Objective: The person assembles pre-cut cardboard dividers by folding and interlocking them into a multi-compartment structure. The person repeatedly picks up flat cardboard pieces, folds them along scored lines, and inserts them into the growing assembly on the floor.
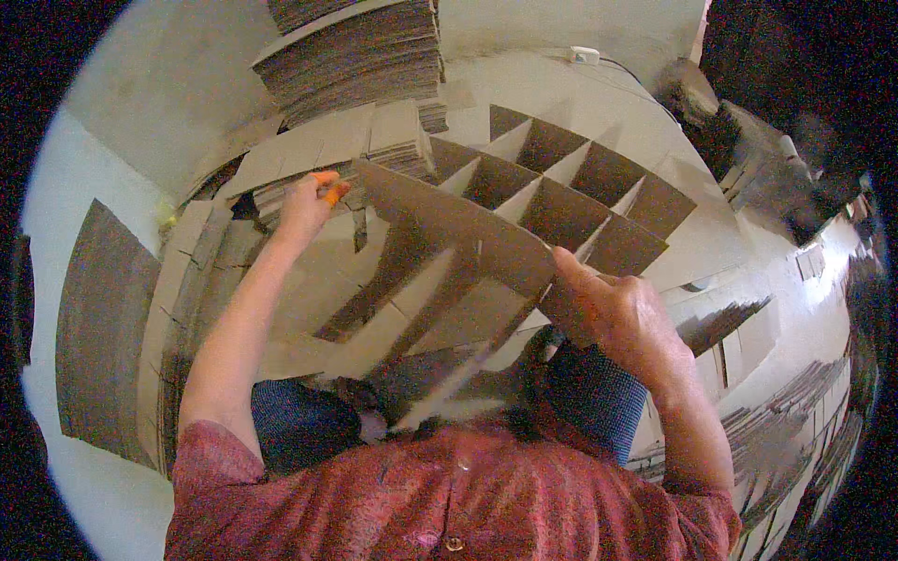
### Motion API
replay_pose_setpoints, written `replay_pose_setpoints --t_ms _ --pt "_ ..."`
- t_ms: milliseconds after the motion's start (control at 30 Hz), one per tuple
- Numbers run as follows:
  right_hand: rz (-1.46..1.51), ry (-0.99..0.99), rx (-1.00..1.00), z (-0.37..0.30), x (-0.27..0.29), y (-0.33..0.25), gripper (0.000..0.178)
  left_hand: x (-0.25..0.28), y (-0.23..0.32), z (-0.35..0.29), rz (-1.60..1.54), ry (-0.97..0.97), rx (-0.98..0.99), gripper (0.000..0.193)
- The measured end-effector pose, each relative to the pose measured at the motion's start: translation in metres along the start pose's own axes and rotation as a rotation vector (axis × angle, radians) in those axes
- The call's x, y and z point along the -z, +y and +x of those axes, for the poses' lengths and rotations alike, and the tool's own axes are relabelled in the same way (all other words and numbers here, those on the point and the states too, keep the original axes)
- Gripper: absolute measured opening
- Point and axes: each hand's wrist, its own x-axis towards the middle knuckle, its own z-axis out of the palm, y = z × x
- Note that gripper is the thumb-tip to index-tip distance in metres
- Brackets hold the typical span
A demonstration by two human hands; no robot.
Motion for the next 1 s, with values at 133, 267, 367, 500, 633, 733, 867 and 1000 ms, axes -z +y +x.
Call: replay_pose_setpoints --t_ms 133,267,367,500,633,733,867,1000 --pt "0.004 0.029 0.013 0.004 -0.007 0.010 0.056 -0.015 -0.025 0.032 0.326 -0.005 -0.122 0.054" --pt "-0.059 -0.003 0.012 0.012 -0.001 0.007 0.058 -0.034 -0.033 0.052 0.420 0.027 -0.146 0.051" --pt "-0.065 -0.007 0.005 0.014 -0.007 0.008 0.059 -0.037 -0.033 0.057 0.421 -0.070 -0.103 0.041" --pt "0.001 0.066 0.049 0.014 -0.005 0.011 0.062 -0.021 -0.001 0.037 0.241 -0.171 0.019 0.029" --pt "-0.003 0.064 -0.012 0.005 -0.014 0.017 0.061 0.006 0.035 -0.020 -0.495 -0.294 0.397 0.024" --pt "-0.014 0.069 -0.008 0.006 -0.007 0.016 0.060 0.023 0.041 -0.045 -0.643 -0.258 0.435 0.025" --pt "0.011 0.061 0.009 -0.001 -0.006 0.011 0.060 0.025 0.044 -0.059 -0.552 -0.145 0.366 0.027" --pt "0.033 0.004 0.042 -0.006 -0.003 0.006 0.063 0.035 0.063 -0.072 -0.431 -0.281 0.377 0.027"
